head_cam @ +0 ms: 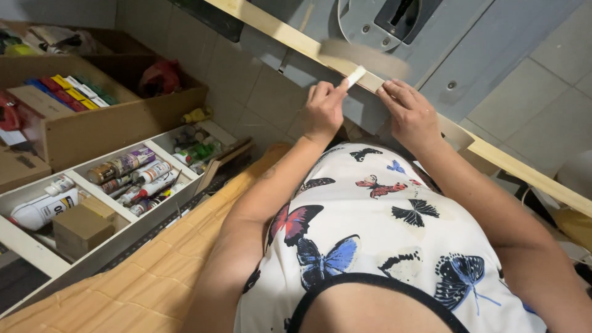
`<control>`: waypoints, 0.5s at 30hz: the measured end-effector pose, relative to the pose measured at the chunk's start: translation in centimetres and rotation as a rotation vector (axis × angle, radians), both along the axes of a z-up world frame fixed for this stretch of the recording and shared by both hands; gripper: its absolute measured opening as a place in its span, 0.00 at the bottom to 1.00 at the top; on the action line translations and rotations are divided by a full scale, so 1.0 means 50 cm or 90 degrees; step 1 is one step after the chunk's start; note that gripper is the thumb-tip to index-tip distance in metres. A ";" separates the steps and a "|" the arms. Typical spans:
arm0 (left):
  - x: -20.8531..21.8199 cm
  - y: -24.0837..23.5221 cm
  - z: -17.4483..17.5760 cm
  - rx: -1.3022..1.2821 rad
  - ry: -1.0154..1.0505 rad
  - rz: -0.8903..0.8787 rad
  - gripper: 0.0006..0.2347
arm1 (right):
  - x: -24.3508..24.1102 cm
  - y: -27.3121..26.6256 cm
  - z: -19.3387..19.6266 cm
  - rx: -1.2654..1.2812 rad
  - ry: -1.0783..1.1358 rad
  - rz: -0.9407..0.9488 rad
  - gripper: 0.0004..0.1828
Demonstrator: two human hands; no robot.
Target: Applying adhesive to a thin wooden strip using a small applicator stick and then attaching it to a larger wooden piece.
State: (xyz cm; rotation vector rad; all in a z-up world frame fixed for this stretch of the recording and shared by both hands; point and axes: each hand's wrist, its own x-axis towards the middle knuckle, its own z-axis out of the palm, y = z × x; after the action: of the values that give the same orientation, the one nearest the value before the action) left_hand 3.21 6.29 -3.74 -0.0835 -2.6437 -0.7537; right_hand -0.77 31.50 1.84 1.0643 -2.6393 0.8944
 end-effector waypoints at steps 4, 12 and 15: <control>0.023 0.037 0.025 -0.017 -0.022 -0.067 0.09 | -0.002 -0.003 -0.011 -0.078 0.006 -0.014 0.15; 0.003 -0.048 0.002 -0.030 0.044 -0.023 0.12 | 0.025 0.089 0.025 -0.073 -0.023 -0.063 0.17; 0.006 -0.013 0.067 -0.006 0.013 -0.041 0.07 | 0.044 0.104 0.014 -0.066 -0.034 -0.078 0.16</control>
State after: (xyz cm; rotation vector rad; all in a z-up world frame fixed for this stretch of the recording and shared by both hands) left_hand 3.49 5.65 -0.40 -0.1781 -2.6371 -0.7572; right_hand 1.44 36.70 2.53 0.8560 -2.6348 1.0353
